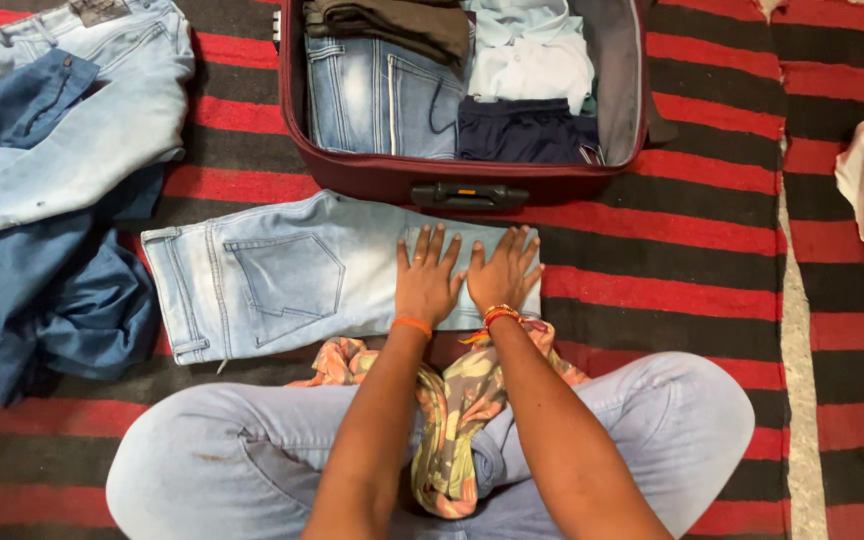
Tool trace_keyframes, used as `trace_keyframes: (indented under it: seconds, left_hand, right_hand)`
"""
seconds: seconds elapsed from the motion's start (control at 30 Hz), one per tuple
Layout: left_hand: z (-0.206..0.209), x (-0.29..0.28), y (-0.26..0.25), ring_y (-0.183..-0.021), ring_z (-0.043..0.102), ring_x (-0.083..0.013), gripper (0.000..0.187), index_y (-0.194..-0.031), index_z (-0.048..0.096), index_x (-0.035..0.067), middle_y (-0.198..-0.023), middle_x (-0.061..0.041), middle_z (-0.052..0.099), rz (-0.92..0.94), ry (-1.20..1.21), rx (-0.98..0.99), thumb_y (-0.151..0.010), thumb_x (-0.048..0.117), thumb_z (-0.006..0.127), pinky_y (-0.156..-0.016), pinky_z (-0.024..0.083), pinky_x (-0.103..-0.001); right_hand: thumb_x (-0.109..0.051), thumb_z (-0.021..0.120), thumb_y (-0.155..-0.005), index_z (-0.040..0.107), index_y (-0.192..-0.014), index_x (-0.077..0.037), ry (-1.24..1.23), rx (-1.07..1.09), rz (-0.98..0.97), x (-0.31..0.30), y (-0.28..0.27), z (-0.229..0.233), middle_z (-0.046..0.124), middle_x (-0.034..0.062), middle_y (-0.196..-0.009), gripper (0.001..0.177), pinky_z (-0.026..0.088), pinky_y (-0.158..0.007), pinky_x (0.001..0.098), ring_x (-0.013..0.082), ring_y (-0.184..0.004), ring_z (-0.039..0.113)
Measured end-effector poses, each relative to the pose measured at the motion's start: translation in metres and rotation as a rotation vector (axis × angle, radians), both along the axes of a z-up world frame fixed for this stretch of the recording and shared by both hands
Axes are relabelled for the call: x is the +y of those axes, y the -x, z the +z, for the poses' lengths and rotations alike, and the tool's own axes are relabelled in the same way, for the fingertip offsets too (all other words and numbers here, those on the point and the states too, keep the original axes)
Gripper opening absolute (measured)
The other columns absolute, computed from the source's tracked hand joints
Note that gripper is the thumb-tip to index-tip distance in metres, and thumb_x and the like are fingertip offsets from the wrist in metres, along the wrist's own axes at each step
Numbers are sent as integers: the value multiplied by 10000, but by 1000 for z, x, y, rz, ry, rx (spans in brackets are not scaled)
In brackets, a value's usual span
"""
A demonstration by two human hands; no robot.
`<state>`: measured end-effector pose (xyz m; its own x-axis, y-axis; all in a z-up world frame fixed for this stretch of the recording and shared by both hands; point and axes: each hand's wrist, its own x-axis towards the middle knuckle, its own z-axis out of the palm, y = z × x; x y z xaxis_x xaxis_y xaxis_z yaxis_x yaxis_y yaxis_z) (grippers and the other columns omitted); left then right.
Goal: The person folds pairs of jeans and places them inside an open suitcase on a striped rug.
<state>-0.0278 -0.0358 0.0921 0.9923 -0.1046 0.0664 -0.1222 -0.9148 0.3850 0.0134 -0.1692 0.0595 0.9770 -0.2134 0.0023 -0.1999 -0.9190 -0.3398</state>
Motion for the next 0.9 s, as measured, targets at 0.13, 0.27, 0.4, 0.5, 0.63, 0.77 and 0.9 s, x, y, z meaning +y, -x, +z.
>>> trace_keyframes:
  seconds: [0.13,0.27,0.4,0.5,0.63,0.77,0.9]
  left_hand:
    - [-19,-5,2,-1529,231,-321,658,-1540,417,185,-1637,-123,324,38,-37,-71,-948,436,559,-1222,121,-630]
    - [-18,-4,-4,-1531,223,-321,691,-1554,404,187,-1646,-130,309,46,-81,-27,-925,434,552,-1213,124,-630]
    - [-2,-4,0,-1540,221,-321,708,-1551,397,178,-1653,-141,288,43,-64,26,-912,422,580,-1214,117,-647]
    - [17,-9,-1,-1550,191,-310,762,-1564,372,162,-1665,-138,258,79,-50,223,-867,372,597,-1177,103,-670]
    - [20,-25,24,-1554,125,-325,796,-1554,331,124,-1669,-166,199,124,0,432,-856,392,603,-1140,91,-679]
    - [-9,-18,33,-1550,170,-336,766,-1579,336,108,-1663,-154,258,118,-71,55,-923,440,550,-1212,91,-639]
    - [-24,-12,36,-1575,101,-305,767,-1598,301,142,-1696,-116,187,168,-61,100,-958,512,504,-1204,93,-639]
  right_hand:
    - [-576,521,-938,315,-1563,-1,55,-46,-59,6,2,-2,239,189,-1669,874,142,-1159,668,444,-1531,140]
    - [-581,517,-961,354,-1587,-40,78,-104,-155,18,-4,3,247,182,-1682,843,169,-1182,680,474,-1531,162]
    - [-578,527,-944,361,-1591,-46,81,-95,-137,14,-2,1,232,203,-1675,853,163,-1158,694,498,-1516,156]
    - [-585,530,-937,353,-1589,-56,72,-75,-129,11,-4,-2,213,188,-1691,858,149,-1160,697,489,-1525,148]
    - [-581,540,-921,350,-1589,-64,12,-66,-107,7,2,-6,193,183,-1692,866,134,-1168,690,491,-1530,130]
    - [-546,586,-903,308,-1598,-58,10,-61,-106,4,-5,-10,179,194,-1696,894,123,-1187,662,471,-1539,117]
    - [-441,641,-904,268,-1613,-24,-99,-87,-253,-12,-4,-13,188,245,-1694,903,190,-1212,595,435,-1555,147]
